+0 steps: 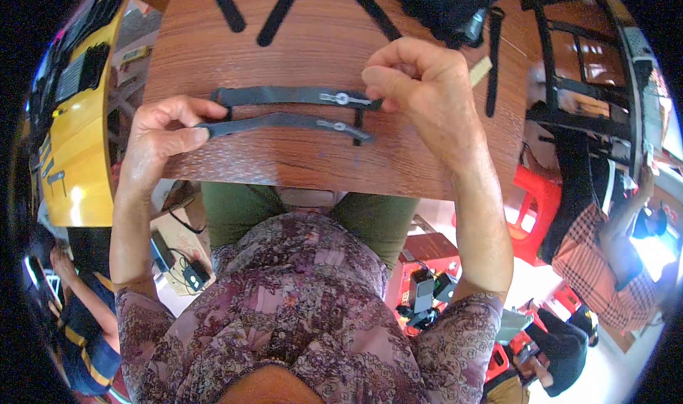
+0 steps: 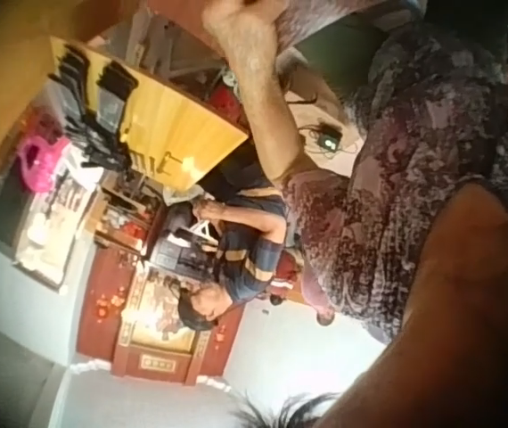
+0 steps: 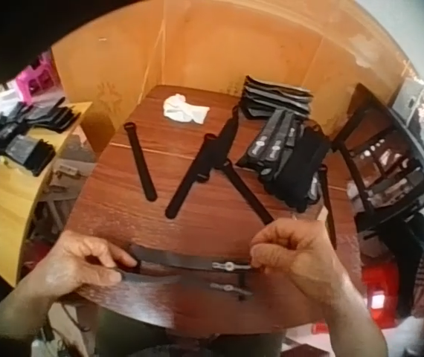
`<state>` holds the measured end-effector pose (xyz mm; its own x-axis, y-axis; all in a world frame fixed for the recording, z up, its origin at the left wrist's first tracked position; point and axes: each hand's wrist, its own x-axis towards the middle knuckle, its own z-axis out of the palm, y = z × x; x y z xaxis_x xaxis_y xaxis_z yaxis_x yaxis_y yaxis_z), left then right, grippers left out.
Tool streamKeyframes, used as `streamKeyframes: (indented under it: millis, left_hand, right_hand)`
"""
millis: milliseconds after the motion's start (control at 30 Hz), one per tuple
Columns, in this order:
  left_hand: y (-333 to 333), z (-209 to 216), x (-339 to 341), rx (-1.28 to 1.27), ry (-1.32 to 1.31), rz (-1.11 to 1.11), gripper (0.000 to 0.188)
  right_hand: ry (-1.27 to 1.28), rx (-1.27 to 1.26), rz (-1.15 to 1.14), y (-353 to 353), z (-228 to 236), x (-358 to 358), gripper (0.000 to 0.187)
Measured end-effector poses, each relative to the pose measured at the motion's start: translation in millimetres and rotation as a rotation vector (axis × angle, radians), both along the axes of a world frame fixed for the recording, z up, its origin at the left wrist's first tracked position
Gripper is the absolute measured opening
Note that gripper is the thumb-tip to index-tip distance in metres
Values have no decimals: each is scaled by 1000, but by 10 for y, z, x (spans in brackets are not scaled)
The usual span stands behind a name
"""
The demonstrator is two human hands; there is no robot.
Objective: Assembling and aligning black garment straps onto a wooden template.
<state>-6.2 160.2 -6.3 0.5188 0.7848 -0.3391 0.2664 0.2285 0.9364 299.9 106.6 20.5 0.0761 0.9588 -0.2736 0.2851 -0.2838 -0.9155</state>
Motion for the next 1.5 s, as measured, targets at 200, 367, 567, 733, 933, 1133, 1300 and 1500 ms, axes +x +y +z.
streamKeyframes:
  millis: [200,367,567,733,933,1133,1300,1500]
  left_hand:
    - [57,15,-9,-77,-43,11,15]
    - [98,-5,-59,-127,-65,17,26]
    - [136,-10,-84,-163,-50,-26,28]
    - [138,6,-88,-229,-114,-26,27]
    - [38,99,-66,-153,-206,-67,26]
    - [-152,90,-128,176,-98,-115,20]
    - [-316,358,142,842,-63,-304,16]
    - [-497,412,312,487,-39,-47,11]
  right_hand:
    - [-354,105,-15,-193,-281,127,14]
    - [-655,34,-1,-135,-312,-1,18]
    - [-726,-22,39,-128,-303,25,18]
    - [-711,88,82,-149,-354,51,18]
    - [-649,-3,119,-102,-289,101,16]
    - [-822,2,117,-76,-309,20,14]
    - [-701,21,107,-93,-330,104,15]
    - [-395,365,-53,-437,-84,-254,25]
